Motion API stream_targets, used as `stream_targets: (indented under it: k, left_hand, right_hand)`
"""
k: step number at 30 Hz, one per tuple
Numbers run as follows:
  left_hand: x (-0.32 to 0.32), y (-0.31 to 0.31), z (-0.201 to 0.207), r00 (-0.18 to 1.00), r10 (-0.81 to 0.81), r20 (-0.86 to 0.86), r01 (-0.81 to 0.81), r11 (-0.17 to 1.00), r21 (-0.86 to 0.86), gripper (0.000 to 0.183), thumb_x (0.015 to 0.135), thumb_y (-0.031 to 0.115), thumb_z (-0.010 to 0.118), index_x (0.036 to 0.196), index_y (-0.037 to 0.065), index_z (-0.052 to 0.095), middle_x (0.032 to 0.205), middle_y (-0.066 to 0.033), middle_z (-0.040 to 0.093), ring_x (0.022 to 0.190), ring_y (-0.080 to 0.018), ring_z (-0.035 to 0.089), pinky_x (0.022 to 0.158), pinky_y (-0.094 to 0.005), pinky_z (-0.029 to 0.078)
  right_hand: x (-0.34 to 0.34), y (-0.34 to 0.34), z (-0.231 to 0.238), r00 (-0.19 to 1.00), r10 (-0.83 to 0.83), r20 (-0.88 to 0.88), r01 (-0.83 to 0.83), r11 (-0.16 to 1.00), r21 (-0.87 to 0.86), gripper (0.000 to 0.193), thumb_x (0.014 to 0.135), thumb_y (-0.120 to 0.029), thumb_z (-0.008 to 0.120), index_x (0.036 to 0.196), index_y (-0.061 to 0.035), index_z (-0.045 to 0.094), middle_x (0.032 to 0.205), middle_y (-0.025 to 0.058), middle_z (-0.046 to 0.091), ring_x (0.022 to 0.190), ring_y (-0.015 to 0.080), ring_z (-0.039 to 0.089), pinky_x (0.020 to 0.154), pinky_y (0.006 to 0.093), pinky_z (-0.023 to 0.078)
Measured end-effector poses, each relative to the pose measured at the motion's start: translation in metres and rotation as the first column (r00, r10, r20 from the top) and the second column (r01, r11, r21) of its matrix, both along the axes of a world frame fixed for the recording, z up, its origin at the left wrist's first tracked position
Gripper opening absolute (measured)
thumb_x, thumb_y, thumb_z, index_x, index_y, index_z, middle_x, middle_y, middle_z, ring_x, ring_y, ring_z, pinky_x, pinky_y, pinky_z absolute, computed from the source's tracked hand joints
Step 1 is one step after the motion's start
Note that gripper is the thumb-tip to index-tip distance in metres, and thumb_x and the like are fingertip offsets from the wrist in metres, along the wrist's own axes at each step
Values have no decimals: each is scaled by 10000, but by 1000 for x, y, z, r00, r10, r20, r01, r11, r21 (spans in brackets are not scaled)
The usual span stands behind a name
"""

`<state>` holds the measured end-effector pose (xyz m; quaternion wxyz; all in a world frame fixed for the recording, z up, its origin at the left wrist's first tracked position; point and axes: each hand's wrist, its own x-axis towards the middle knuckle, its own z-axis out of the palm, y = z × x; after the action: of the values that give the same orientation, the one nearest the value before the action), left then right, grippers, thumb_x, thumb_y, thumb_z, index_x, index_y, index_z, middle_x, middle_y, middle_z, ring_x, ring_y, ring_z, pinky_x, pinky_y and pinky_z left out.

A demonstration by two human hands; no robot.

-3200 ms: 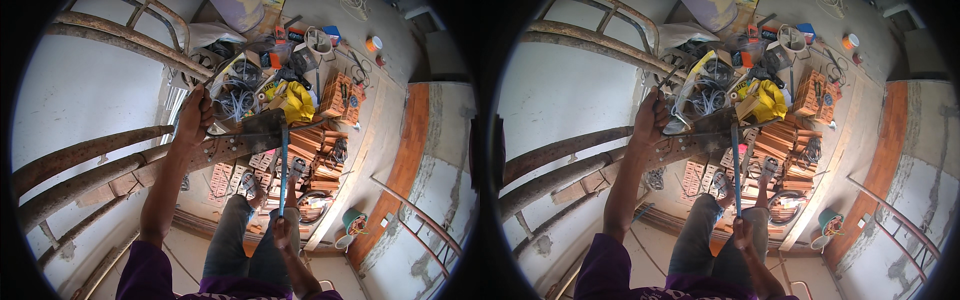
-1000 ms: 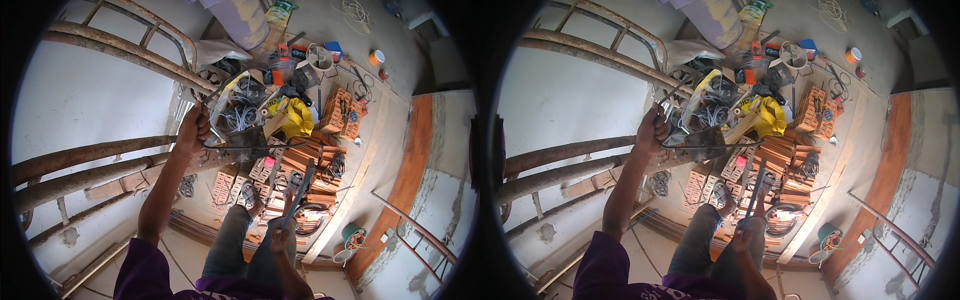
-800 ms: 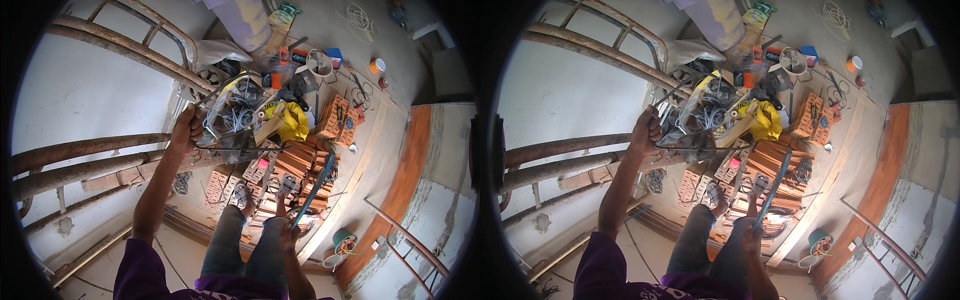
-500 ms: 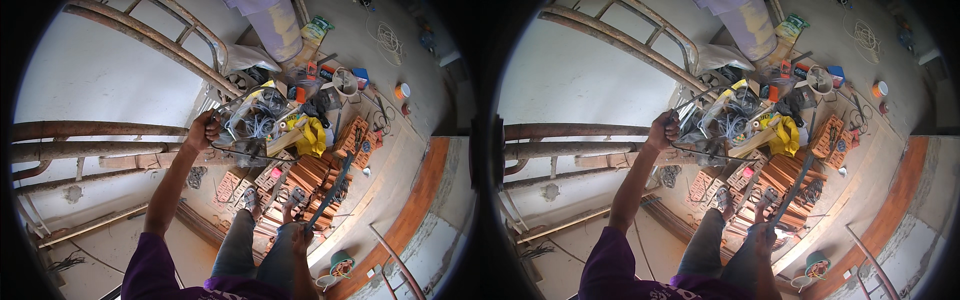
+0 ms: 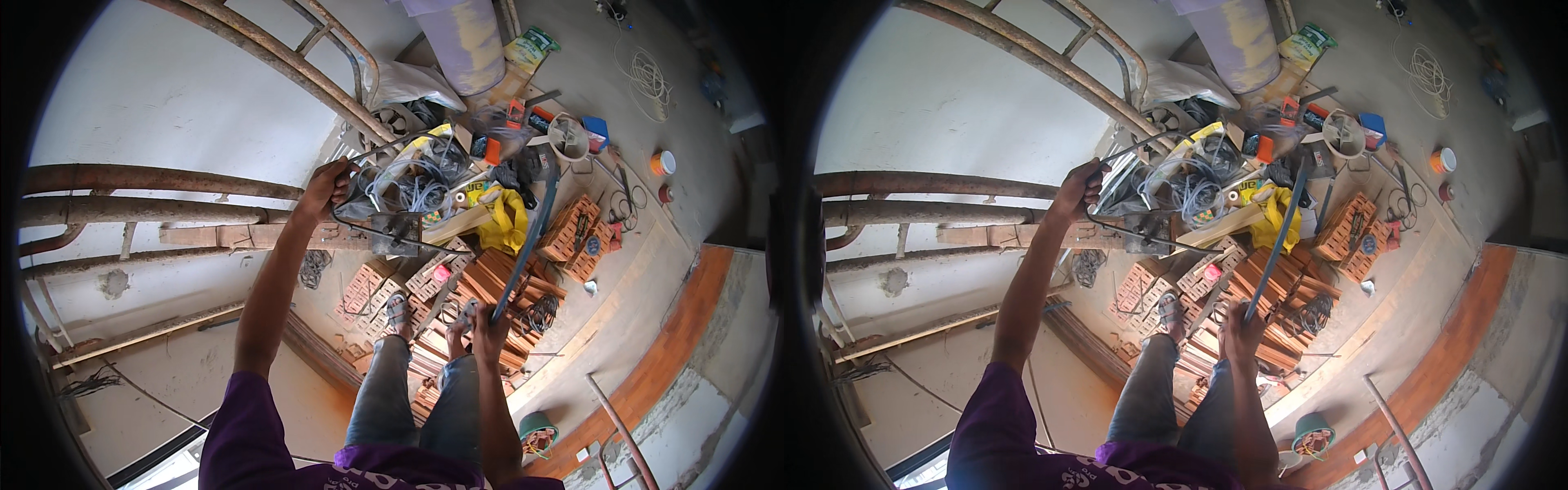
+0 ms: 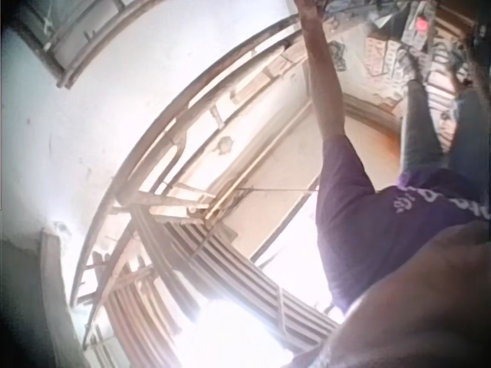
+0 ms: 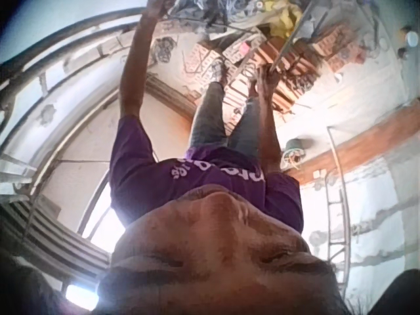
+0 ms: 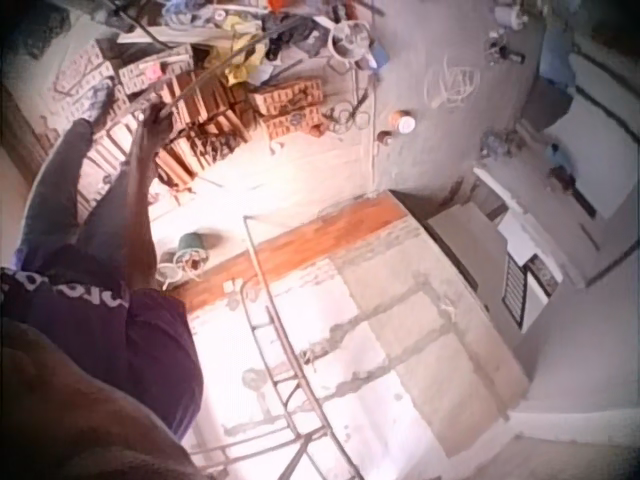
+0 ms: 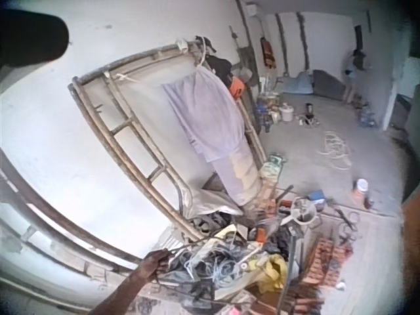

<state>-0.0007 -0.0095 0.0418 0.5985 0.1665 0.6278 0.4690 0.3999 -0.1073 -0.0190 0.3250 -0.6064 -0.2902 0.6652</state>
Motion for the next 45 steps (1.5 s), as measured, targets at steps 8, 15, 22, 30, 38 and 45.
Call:
stream_targets:
  k: [8, 15, 22, 30, 38, 45]
  left_hand:
    - [7, 1, 10, 998, 17, -59, -13, 997, 74, 328, 1020, 376, 498, 979, 70, 606, 620, 98, 300, 503, -9, 247, 426, -181, 204]
    - [3, -5, 39, 997, 55, -50, -48, 989, 138, 348, 1024, 379, 489, 1022, 49, 600, 637, 93, 281, 514, -13, 236, 433, -179, 205]
    - [1, 13, 34, 999, -21, -32, 21, 1000, -11, 351, 1038, 350, 460, 1078, 38, 615, 676, 86, 310, 541, -28, 259, 460, -186, 241]
    - [12, -25, 18, 990, 64, -128, 2, 887, 463, 416, 1042, 368, 449, 932, 22, 653, 605, 85, 254, 528, -38, 223, 479, -225, 200]
    - [15, -42, 17, 961, 272, -57, -190, 790, 584, 371, 1045, 308, 446, 812, 53, 581, 660, 36, 383, 616, -71, 304, 603, -258, 299]
    - [38, -48, 78, 951, 246, -187, -107, 830, 547, 351, 1029, 289, 471, 815, 37, 590, 684, 23, 401, 610, -82, 341, 596, -260, 310]
  right_hand:
    - [-87, 71, -26, 951, -258, -169, 285, 944, 165, 424, 885, -146, 713, 661, -98, 356, 675, -7, 490, 727, 109, 596, 693, 342, 598]
    - [-93, 64, 33, 854, -346, -388, 416, 903, 110, 410, 875, -93, 720, 703, -110, 349, 773, 53, 564, 799, 185, 673, 750, 383, 627]
    - [-91, 71, 7, 877, -309, -367, 373, 921, 115, 302, 887, -103, 712, 757, -73, 441, 828, 43, 564, 829, 144, 625, 781, 355, 611]
    - [-71, 70, 6, 925, -174, -339, 203, 978, 52, 259, 885, -203, 727, 946, 7, 588, 988, 96, 631, 958, 179, 644, 911, 348, 555]
    - [-75, 70, 61, 894, -186, -408, 259, 957, 131, 233, 915, -156, 681, 915, 26, 536, 1008, 138, 605, 960, 214, 637, 878, 386, 579]
    - [-58, 66, 56, 953, -138, -270, 202, 953, 228, 246, 894, -187, 712, 898, 7, 561, 975, 125, 646, 982, 194, 655, 816, 321, 603]
